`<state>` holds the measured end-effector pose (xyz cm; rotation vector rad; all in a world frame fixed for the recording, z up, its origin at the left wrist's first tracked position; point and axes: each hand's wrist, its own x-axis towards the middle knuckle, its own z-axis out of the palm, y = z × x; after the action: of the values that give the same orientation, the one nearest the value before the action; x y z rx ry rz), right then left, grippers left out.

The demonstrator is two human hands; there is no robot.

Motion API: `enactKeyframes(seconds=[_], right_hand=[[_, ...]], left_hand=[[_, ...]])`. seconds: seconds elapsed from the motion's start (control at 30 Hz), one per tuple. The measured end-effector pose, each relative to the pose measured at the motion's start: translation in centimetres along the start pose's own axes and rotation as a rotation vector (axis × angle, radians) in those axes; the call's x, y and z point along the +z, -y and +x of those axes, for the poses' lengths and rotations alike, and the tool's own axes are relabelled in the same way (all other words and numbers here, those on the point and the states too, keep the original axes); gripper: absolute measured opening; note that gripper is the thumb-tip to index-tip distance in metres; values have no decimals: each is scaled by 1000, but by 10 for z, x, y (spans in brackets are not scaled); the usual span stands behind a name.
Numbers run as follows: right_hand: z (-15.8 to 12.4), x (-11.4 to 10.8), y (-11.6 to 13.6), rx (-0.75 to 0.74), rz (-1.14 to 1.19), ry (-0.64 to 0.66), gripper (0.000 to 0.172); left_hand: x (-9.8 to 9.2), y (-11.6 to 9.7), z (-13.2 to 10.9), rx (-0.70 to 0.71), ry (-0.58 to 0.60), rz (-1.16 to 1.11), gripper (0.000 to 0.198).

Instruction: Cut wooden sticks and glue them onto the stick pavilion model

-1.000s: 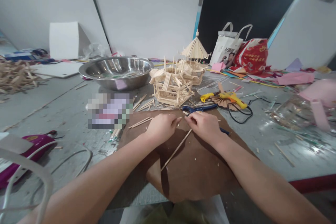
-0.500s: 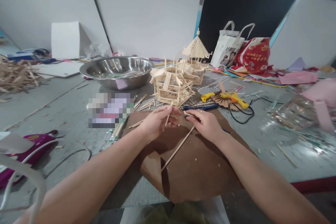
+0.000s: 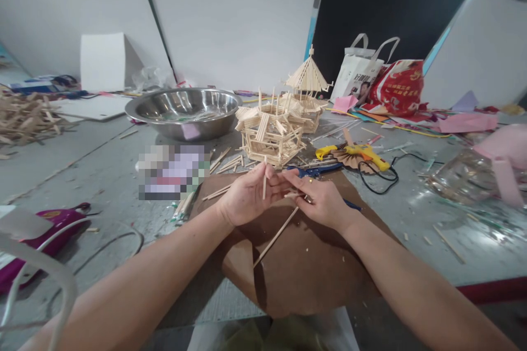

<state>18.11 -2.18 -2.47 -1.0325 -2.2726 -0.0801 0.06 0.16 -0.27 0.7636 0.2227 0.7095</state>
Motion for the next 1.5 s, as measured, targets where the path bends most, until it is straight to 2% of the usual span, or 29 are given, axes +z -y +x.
enactKeyframes(seconds=[0.17, 0.63, 0.8, 0.9, 1.07, 1.3, 1.5], right_hand=[[0, -2, 0, -38, -49, 25, 45], [1, -4, 0, -163, -53, -50, 35], [0, -4, 0, -198, -32, -76, 37], [-1, -3, 0, -192, -15, -75, 37], [-1, -4, 2, -160, -13, -61, 39], [-1, -6, 4, -109, -152, 4, 41], [0, -7, 4, -119, -162, 2, 43]], left_hand=[[-1, 1, 0, -17, 18, -20, 33], [-1, 0, -2, 0, 16, -50, 33], [-2, 1, -1, 2, -34, -57, 30], [-3, 1, -1, -23, -60, -76, 26], [-3, -1, -1, -34, -21, -111, 18], [0, 1, -1, -1, 2, -88, 19], [0, 2, -1, 4, 3, -86, 18]])
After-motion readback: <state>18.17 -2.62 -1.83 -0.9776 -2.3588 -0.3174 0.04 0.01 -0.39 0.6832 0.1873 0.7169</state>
